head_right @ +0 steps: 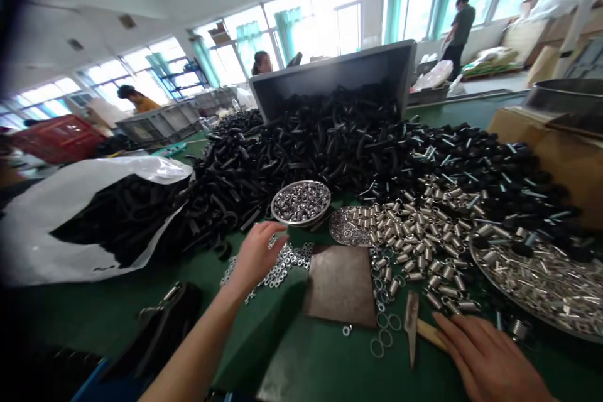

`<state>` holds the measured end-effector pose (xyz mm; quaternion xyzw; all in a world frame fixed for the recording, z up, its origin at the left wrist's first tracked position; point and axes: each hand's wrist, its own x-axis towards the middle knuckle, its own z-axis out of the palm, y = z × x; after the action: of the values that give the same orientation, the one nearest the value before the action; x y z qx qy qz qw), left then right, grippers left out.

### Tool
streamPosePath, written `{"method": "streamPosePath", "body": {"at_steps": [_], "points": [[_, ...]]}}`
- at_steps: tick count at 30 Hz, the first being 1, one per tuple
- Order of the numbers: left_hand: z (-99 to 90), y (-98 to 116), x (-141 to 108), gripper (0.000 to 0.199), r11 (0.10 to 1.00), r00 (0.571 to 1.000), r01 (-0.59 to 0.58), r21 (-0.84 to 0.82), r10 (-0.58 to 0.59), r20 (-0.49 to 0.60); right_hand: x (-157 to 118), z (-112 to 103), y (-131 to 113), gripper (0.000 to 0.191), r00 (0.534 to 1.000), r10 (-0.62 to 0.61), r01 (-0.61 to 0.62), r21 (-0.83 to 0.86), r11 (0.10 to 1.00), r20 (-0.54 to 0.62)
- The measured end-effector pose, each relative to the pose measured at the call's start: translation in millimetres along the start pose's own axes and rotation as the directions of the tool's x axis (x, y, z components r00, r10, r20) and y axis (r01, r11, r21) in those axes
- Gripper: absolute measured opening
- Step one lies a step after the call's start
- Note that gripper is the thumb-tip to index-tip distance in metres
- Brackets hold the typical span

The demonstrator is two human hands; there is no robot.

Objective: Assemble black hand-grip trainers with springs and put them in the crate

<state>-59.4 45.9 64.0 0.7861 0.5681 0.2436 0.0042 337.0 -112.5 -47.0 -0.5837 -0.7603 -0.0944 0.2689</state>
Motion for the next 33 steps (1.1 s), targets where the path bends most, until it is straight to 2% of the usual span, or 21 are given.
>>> {"method": "streamPosePath", "body": {"at_steps": [2,4,7,11,16,20,22,23,25,27,30,33], "points": [[37.8,44.2,50.0,0.017,0.981,0.984,-0.157,-0.111,0.165,0.064,16.0,-0.1,-7.7,0.03,0.993,-0.119,0.119,-0.079,0.99,0.005],[71.6,82.0,96.7,0.021,0.959,0.955,-0.254,-0.13,0.269,0.122,32.5,-0.9,-14.7,0.033,0.985,-0.173,0.172,-0.123,0.977,-0.003],[109.1,121.5,157.0,0.034,0.945,0.941,-0.304,-0.117,0.317,0.12,54.0,-2.4,-21.1,0.034,0.982,-0.188,0.185,-0.113,0.976,-0.02],[140.3,144.2,211.6,0.048,0.945,0.938,-0.312,-0.101,0.323,0.122,72.0,-5.4,-19.7,0.031,0.993,-0.121,0.12,-0.066,0.991,-0.008],[159.1,150.8,239.0,0.041,0.955,0.947,-0.269,-0.128,0.286,0.146,86.9,-10.0,1.9,0.029,0.999,0.001,0.004,-0.083,0.997,0.051],[146.4,160.2,237.7,0.038,0.96,0.971,-0.203,-0.195,0.223,0.086,112.3,-8.9,26.9,0.023,0.992,0.125,-0.122,-0.154,0.981,0.015],[130.2,166.1,227.8,0.036,0.888,0.991,-0.115,-0.446,0.13,0.004,131.8,-5.3,36.1,0.022,0.985,0.173,-0.167,-0.176,0.97,0.016],[120.1,168.1,219.7,0.032,0.784,0.998,-0.063,-0.617,0.068,-0.015,142.5,-2.6,39.4,0.023,0.98,0.198,-0.189,-0.188,0.964,0.032],[97.6,167.7,196.6,0.025,0.474,0.999,0.044,-0.879,-0.034,0.031,163.7,4.7,43.6,0.025,0.963,0.258,-0.237,-0.215,0.947,0.076],[74.3,159.9,165.2,0.023,0.258,0.987,0.154,-0.954,-0.085,0.136,182.6,14.8,45.8,0.026,0.943,0.312,-0.279,-0.239,0.93,0.116],[45.0,134.2,110.1,0.025,0.089,0.945,0.29,-0.953,-0.184,0.27,203.7,33.1,47.6,0.025,0.925,0.354,-0.314,-0.247,0.917,0.138],[27.7,96.0,56.4,0.028,-0.078,0.86,0.397,-0.914,-0.316,0.4,216.7,47.9,48.4,0.021,0.903,0.398,-0.354,-0.243,0.903,0.163]]}}
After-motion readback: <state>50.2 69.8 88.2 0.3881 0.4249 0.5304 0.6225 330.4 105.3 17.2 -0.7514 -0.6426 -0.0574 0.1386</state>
